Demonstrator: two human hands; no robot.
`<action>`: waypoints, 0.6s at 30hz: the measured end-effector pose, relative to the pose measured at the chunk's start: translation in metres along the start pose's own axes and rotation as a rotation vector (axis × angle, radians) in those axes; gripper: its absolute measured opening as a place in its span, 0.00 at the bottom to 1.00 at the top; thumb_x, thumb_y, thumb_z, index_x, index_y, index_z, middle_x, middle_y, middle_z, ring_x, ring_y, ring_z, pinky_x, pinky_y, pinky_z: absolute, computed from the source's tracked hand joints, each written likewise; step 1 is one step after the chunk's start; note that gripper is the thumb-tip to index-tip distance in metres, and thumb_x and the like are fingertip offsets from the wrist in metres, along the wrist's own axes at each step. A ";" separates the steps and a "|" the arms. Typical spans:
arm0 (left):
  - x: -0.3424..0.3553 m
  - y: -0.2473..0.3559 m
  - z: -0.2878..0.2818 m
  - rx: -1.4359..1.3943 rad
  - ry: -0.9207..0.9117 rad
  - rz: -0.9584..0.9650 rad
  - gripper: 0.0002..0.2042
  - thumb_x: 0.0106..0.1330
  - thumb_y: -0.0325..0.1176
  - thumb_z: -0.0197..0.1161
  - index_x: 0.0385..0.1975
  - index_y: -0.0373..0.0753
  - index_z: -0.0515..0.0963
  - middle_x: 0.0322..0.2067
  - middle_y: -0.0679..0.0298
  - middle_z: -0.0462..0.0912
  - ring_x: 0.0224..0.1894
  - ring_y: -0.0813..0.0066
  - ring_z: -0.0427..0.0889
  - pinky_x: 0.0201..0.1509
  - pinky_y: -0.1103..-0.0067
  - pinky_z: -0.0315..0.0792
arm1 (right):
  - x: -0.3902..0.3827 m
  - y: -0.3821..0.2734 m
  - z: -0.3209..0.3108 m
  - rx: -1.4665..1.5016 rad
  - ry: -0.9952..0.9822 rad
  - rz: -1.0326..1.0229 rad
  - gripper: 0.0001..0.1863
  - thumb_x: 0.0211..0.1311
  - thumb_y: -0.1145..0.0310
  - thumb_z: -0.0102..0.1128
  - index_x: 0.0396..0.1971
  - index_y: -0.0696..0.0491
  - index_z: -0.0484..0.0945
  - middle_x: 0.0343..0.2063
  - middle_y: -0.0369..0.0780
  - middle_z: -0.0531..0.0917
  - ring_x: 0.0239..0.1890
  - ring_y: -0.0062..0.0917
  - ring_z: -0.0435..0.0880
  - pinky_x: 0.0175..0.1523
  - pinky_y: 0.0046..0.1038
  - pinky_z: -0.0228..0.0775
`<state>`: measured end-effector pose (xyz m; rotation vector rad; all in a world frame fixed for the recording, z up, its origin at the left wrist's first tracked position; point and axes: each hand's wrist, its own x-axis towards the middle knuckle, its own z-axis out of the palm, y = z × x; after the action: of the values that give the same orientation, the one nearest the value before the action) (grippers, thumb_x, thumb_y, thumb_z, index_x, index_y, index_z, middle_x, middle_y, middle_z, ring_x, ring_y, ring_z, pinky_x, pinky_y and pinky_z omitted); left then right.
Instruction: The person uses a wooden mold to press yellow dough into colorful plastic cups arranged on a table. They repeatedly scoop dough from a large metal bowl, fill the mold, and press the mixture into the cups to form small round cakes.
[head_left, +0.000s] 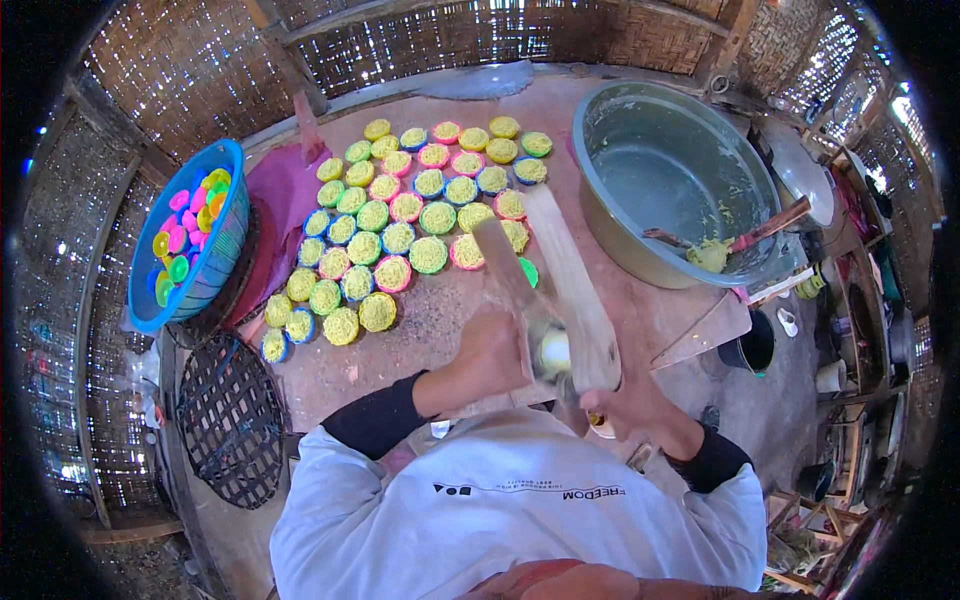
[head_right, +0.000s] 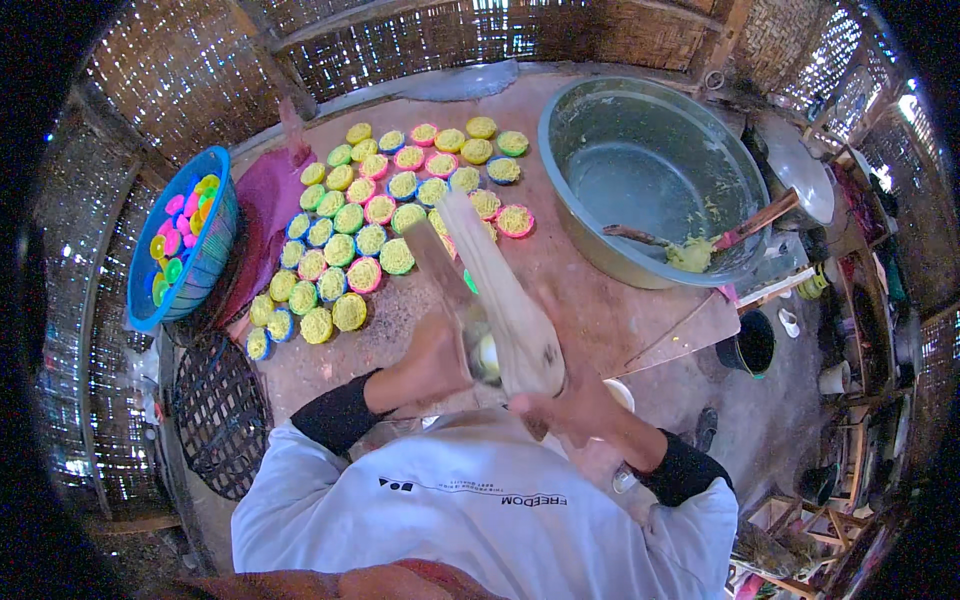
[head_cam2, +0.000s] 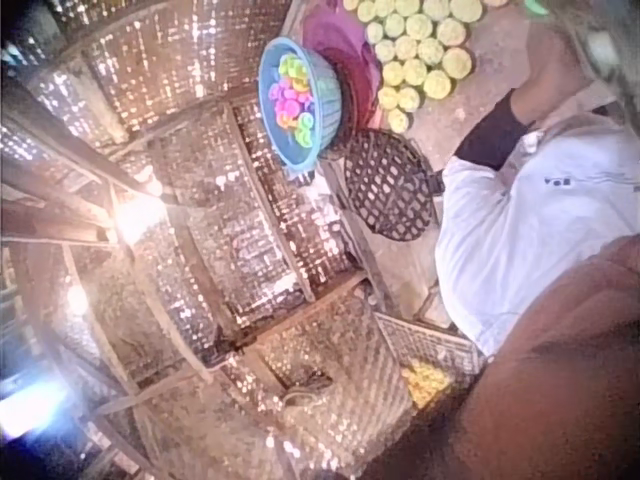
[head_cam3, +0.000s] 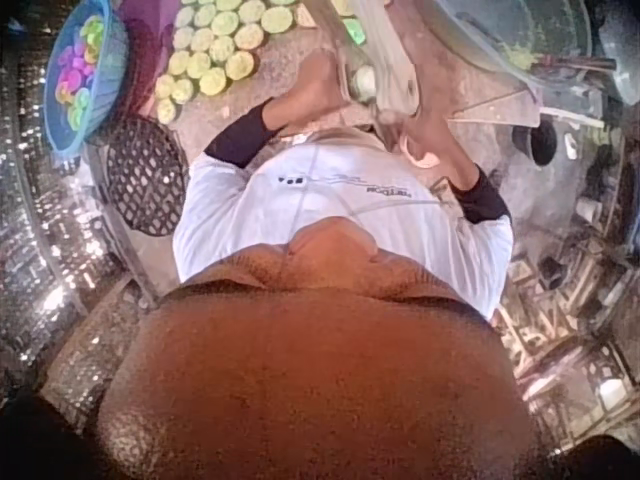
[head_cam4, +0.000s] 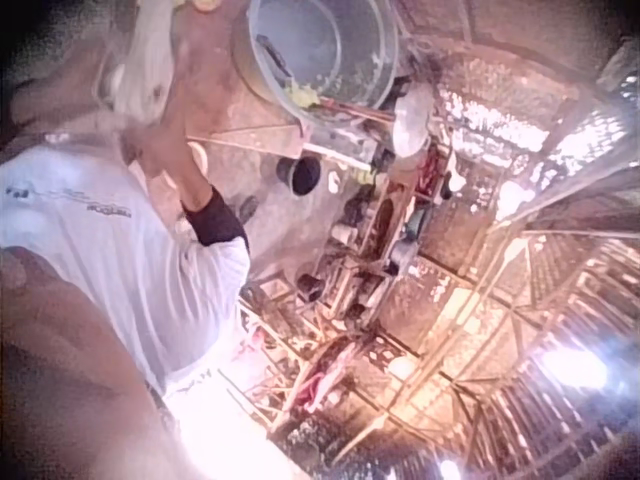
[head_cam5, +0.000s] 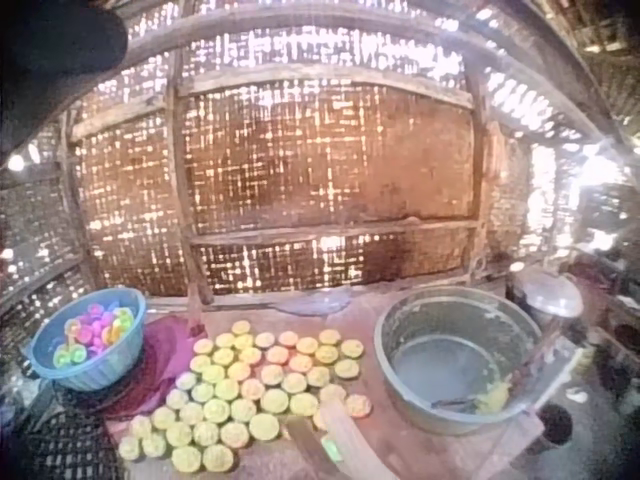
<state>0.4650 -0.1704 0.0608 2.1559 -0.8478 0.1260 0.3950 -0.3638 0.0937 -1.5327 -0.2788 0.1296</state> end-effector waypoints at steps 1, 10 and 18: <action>0.008 0.000 0.000 -0.012 0.064 0.028 0.17 0.37 0.41 0.68 0.27 0.41 0.78 0.21 0.55 0.77 0.25 0.53 0.75 0.33 0.67 0.66 | -0.006 0.009 -0.010 0.168 -0.062 0.182 0.46 0.45 0.56 0.68 0.59 0.61 0.52 0.51 0.45 0.68 0.51 0.31 0.70 0.53 0.32 0.64; 0.021 -0.051 0.002 0.163 0.319 0.028 0.20 0.46 0.36 0.65 0.42 0.43 0.71 0.39 0.58 0.67 0.45 0.61 0.65 0.51 0.65 0.56 | -0.051 0.033 -0.068 0.222 0.289 0.180 0.43 0.41 0.46 0.67 0.52 0.60 0.63 0.40 0.41 0.75 0.40 0.24 0.76 0.43 0.26 0.71; 0.014 -0.073 0.019 0.603 -0.016 0.102 0.11 0.51 0.36 0.60 0.35 0.46 0.77 0.42 0.62 0.69 0.51 0.62 0.64 0.54 0.63 0.56 | -0.046 0.030 -0.056 0.248 0.267 0.213 0.40 0.45 0.47 0.64 0.50 0.62 0.64 0.37 0.41 0.78 0.38 0.26 0.78 0.44 0.27 0.70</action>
<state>0.5167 -0.1579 0.0057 2.6677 -1.0227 0.4679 0.3681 -0.4282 0.0590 -1.3116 0.1107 0.1201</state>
